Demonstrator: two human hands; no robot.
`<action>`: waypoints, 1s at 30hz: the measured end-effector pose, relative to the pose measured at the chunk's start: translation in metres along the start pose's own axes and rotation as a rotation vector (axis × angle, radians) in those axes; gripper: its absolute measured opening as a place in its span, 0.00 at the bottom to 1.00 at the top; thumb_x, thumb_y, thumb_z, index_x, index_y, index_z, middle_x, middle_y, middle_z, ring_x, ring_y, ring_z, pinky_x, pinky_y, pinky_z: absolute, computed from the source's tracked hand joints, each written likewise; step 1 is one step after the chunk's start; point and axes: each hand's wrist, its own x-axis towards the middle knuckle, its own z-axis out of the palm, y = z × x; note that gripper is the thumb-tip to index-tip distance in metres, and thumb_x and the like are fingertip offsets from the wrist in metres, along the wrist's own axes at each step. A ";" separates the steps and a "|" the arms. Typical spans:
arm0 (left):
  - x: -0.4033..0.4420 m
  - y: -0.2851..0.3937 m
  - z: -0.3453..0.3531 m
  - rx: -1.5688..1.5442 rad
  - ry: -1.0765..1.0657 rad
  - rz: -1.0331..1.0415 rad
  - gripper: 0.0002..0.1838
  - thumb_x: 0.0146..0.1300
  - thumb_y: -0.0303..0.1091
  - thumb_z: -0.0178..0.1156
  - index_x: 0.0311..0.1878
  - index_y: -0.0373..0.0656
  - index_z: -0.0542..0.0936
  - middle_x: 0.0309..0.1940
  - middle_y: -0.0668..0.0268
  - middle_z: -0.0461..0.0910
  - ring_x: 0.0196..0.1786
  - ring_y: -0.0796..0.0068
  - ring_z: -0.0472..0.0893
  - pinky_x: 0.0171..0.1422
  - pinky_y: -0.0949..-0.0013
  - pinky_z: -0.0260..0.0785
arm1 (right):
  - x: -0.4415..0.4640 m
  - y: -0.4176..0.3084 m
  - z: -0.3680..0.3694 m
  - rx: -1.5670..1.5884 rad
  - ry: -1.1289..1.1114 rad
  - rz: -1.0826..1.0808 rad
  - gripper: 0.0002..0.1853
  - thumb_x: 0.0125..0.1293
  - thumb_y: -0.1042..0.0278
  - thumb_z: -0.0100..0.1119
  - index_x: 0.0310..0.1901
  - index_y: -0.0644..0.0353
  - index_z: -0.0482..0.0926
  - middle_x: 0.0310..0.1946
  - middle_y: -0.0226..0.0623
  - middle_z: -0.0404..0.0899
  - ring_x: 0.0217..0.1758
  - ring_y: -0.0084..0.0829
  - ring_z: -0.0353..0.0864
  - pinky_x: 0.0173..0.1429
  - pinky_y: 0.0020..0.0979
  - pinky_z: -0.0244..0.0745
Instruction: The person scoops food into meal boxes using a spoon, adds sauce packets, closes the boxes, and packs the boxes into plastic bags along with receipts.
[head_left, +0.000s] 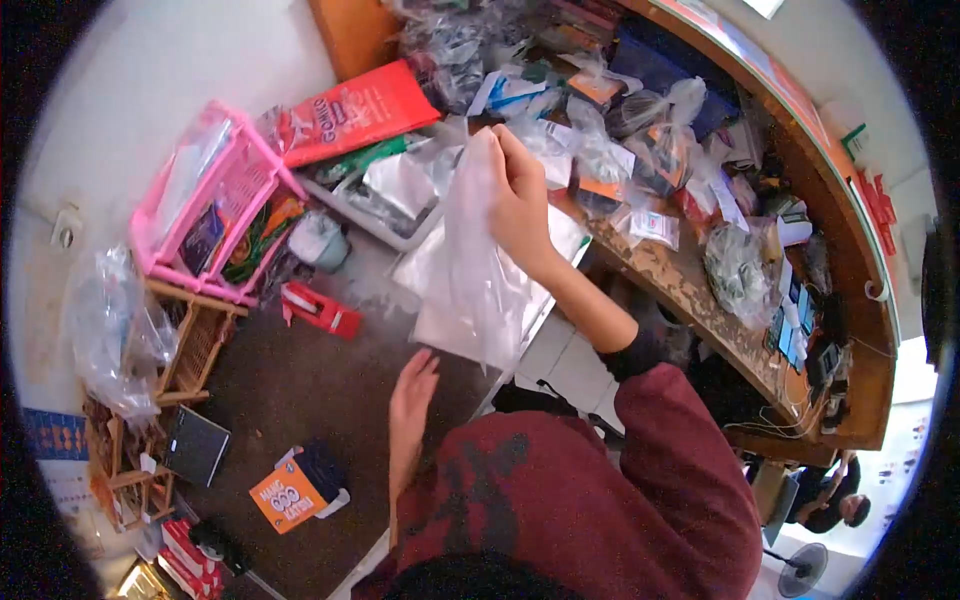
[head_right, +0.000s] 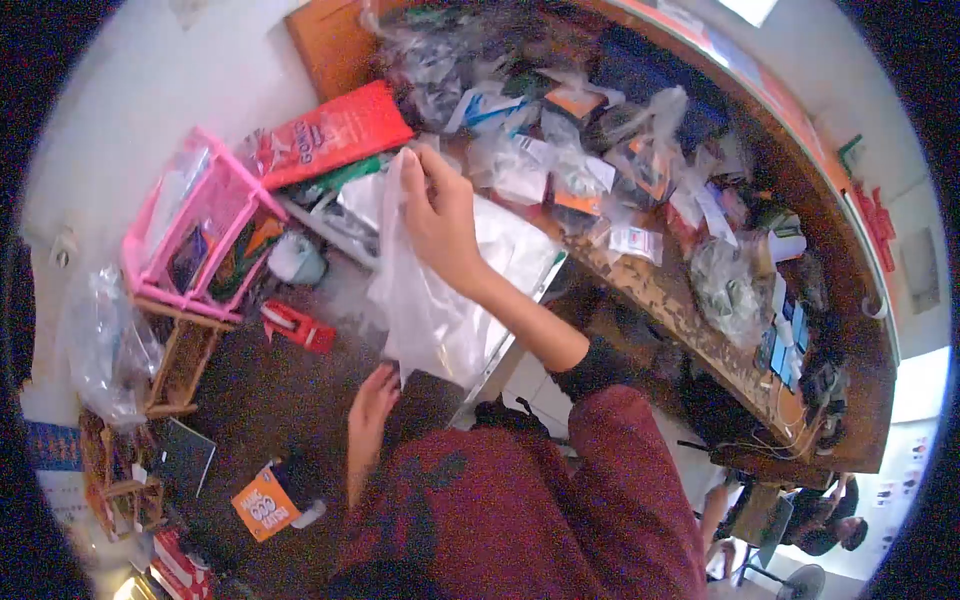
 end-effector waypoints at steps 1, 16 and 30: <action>0.018 0.007 0.025 -0.122 -0.006 -0.067 0.21 0.61 0.24 0.51 0.59 0.38 0.66 0.56 0.58 0.68 0.57 0.69 0.70 0.60 0.68 0.61 | 0.006 -0.003 -0.004 0.117 0.086 -0.071 0.11 0.68 0.66 0.45 0.30 0.64 0.66 0.19 0.28 0.62 0.24 0.15 0.59 0.26 0.24 0.57; 0.069 -0.005 0.006 -0.035 0.259 -0.264 0.16 0.57 0.28 0.56 0.50 0.38 0.73 0.40 0.67 0.76 0.45 0.78 0.74 0.48 0.73 0.68 | 0.171 0.216 -0.186 -0.397 -0.247 -0.128 0.10 0.59 0.67 0.55 0.38 0.64 0.78 0.38 0.38 0.79 0.39 0.32 0.79 0.41 0.30 0.72; -0.014 -0.083 -0.053 -0.278 0.620 -0.782 0.26 0.66 0.50 0.44 0.49 0.33 0.72 0.45 0.59 0.74 0.47 0.68 0.73 0.53 0.66 0.62 | 0.242 0.459 -0.281 -0.729 0.465 -0.090 0.13 0.54 0.78 0.48 0.42 0.64 0.76 0.40 0.55 0.76 0.43 0.52 0.76 0.43 0.42 0.70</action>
